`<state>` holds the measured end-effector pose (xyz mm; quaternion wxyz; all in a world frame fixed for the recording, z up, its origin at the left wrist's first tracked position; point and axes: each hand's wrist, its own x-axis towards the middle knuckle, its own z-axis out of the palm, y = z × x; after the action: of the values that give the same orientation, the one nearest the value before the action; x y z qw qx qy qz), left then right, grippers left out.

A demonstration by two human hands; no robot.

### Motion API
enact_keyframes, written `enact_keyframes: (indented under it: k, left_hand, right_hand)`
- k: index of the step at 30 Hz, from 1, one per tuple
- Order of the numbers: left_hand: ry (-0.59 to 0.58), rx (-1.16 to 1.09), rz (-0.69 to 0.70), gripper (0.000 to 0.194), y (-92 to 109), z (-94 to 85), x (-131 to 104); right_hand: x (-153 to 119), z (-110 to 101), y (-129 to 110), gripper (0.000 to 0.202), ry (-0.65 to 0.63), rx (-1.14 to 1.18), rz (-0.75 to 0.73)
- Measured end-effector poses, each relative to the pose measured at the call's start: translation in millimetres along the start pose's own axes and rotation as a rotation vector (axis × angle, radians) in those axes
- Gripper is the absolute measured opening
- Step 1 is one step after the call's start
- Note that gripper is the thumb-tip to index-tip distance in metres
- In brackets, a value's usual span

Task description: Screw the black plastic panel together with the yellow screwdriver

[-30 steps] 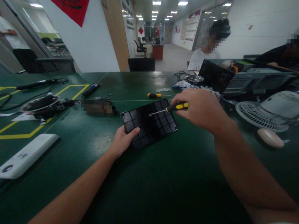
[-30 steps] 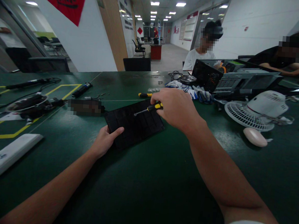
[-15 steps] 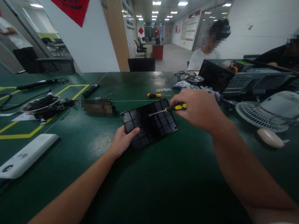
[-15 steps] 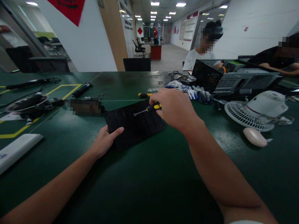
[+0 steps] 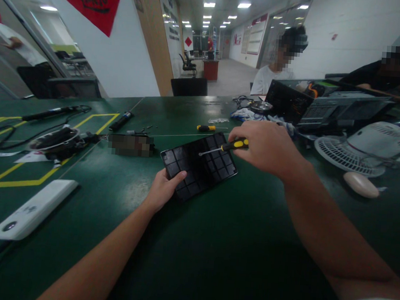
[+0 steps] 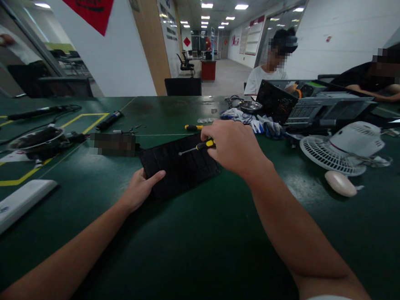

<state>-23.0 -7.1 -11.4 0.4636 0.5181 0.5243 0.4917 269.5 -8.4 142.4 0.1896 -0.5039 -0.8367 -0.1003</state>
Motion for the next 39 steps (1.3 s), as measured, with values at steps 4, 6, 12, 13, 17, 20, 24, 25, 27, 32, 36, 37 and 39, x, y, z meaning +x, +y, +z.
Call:
enact_keyframes:
  k: [4, 6, 12, 13, 17, 20, 24, 25, 27, 32, 36, 37, 39]
  left_hand:
    - [-0.006, 0.01, -0.002, 0.057, 0.2, -0.2, -0.1]
    - [-0.004, 0.011, 0.001, 0.057, 0.8, 0.2, -0.2]
    - [0.005, -0.001, -0.002, 0.058, 1.9, 0.9, -0.9]
    - [0.009, -0.002, -0.001, 0.058, 1.9, 1.0, -1.1]
    - [0.007, -0.007, -0.017, 0.059, 0.8, 1.0, -0.8]
    - [0.007, -0.016, -0.025, 0.062, -1.6, 0.5, 0.3]
    - [0.002, -0.008, -0.021, 0.061, -3.3, -0.7, 1.2]
    - [0.0, -0.008, -0.022, 0.061, -3.0, -0.8, 1.2]
    - [-0.004, -0.011, -0.024, 0.06, -1.9, -0.9, 0.8]
    - [-0.005, -0.023, -0.015, 0.061, 0.9, 0.5, -0.5]
    - [-0.008, -0.039, -0.024, 0.061, 2.1, 1.3, -1.3]
    - [-0.005, -0.038, -0.025, 0.06, 2.3, 1.4, -1.4]
    - [0.003, -0.03, -0.021, 0.059, 2.6, 1.5, -1.5]
  right_hand:
    - [-1.1, -2.4, -2.7, 0.027, -0.02, -0.007, 0.03]
    - [-1.0, -3.4, -3.6, 0.027, -0.033, -0.02, 0.041]
    - [-1.2, -4.9, -4.8, 0.027, -0.069, -0.045, 0.089]
    - [-1.6, -5.2, -5.0, 0.027, -0.073, -0.053, 0.096]
    - [-2.9, -6.3, -6.6, 0.031, -0.122, -0.08, 0.123]
    - [-2.3, -5.9, -7.8, 0.039, -0.206, -0.096, 0.142]
    - [-1.0, -4.2, -2.9, 0.039, -0.253, -0.002, 0.136]
    - [-1.1, -4.1, -0.2, 0.037, -0.242, 0.048, 0.125]
    - [-1.6, -4.9, 5.8, 0.038, -0.207, 0.122, 0.101]
    - [-1.9, -10.6, 15.8, 0.021, -0.103, 0.102, 0.05]
    - [-0.1, -11.4, 16.0, 0.022, -0.042, 0.084, 0.035]
    - [0.3, -10.7, 15.5, 0.022, -0.029, 0.086, 0.025]
    - [0.8, -8.5, 14.4, 0.022, 0.007, 0.091, -0.001]
